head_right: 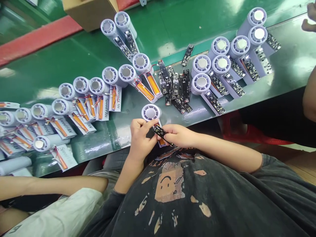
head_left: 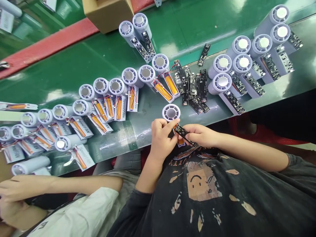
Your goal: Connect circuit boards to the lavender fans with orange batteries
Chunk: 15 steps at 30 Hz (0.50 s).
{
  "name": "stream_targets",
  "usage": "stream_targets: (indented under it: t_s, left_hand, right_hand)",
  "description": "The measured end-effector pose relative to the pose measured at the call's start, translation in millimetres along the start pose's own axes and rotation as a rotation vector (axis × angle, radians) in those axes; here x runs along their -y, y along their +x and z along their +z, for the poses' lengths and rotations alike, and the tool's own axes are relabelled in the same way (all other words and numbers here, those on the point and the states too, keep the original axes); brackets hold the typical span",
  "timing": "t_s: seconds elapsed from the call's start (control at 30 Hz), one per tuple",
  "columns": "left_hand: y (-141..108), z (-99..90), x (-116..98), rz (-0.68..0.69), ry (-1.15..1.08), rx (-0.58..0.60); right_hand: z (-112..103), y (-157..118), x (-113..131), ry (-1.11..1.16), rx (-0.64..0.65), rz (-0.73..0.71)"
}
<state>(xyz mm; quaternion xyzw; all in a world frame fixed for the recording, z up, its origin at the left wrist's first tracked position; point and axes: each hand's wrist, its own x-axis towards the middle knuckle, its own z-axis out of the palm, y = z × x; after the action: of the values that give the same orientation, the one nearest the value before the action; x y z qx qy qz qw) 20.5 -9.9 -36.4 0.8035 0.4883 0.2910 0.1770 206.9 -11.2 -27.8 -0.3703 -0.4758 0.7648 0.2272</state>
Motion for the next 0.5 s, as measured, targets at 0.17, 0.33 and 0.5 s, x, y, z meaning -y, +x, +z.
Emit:
stream_targets:
  t_s: [0.17,0.33,0.5]
  left_hand:
    - [-2,0.7,-2,-0.078,0.022,-0.015]
    - [-8,-4.5,-1,-0.105,0.012,-0.06]
    - [-1,-15.1,2,-0.286,-0.122,-0.009]
  right_hand:
    - [-8,2,1,-0.106,0.055,0.073]
    - [-10,3,0,-0.114,0.003,0.139]
    - [-5,4,-4,-0.04,-0.123,0.11]
